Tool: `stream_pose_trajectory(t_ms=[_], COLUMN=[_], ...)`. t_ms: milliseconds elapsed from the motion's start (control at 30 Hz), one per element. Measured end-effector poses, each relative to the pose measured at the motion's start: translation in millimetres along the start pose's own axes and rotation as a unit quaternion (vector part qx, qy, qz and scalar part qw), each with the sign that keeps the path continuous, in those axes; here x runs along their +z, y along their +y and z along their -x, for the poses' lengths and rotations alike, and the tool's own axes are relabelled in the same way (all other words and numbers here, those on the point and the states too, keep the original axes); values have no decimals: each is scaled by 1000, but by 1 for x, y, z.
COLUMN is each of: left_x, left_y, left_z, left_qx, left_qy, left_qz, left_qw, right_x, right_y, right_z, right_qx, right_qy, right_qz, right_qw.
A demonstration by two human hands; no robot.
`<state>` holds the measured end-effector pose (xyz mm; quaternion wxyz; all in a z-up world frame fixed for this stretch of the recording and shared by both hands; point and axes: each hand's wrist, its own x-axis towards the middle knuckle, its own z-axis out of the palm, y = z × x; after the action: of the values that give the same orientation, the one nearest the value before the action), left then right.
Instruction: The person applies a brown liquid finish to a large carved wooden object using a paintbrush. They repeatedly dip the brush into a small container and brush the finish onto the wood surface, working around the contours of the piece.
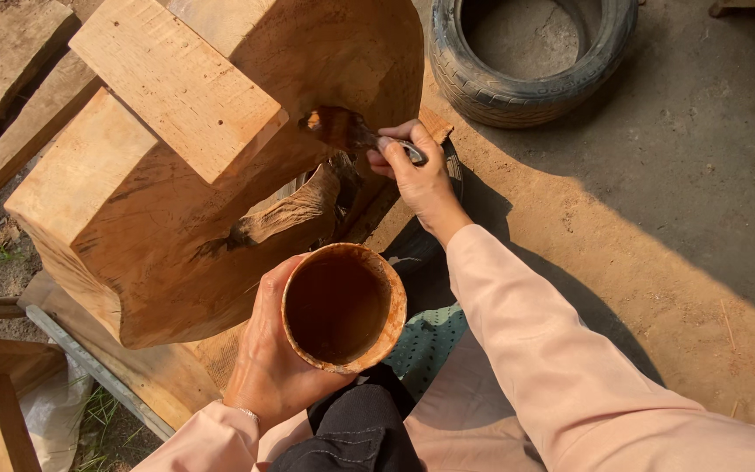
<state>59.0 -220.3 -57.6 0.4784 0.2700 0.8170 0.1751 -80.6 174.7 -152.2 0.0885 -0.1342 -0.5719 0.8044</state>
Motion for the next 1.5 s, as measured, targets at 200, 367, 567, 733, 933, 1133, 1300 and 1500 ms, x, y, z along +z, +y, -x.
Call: stream_pose_trajectory(t_ms=[200, 367, 567, 733, 933, 1133, 1300, 1500], left_x=[28, 19, -16, -30, -20, -1, 6, 16], left_y=[-22, 23, 114, 147, 146, 139, 140, 141], left_z=[9, 43, 38, -8, 6, 18, 16, 22], left_qx=[-62, 34, 18, 4, 5, -5, -15, -27], left_qy=[29, 344, 467, 500, 550, 607, 637, 670], left_qz=[34, -14, 97, 128, 134, 122, 137, 124], left_qw=[997, 938, 879, 856, 824, 785, 759, 732], right_x=[14, 62, 60, 53, 98, 116, 130, 156], right_y=[26, 26, -1, -20, -53, -86, -97, -99], right_z=[16, 60, 52, 44, 100, 121, 136, 152], right_qx=[10, 20, 55, -4, -63, -197, -115, -207], right_qy=[33, -130, -152, 28, -154, -242, -85, -208], right_qz=[86, 32, -44, 68, 133, 174, 173, 250], right_qw=[996, 991, 986, 997, 977, 934, 974, 923])
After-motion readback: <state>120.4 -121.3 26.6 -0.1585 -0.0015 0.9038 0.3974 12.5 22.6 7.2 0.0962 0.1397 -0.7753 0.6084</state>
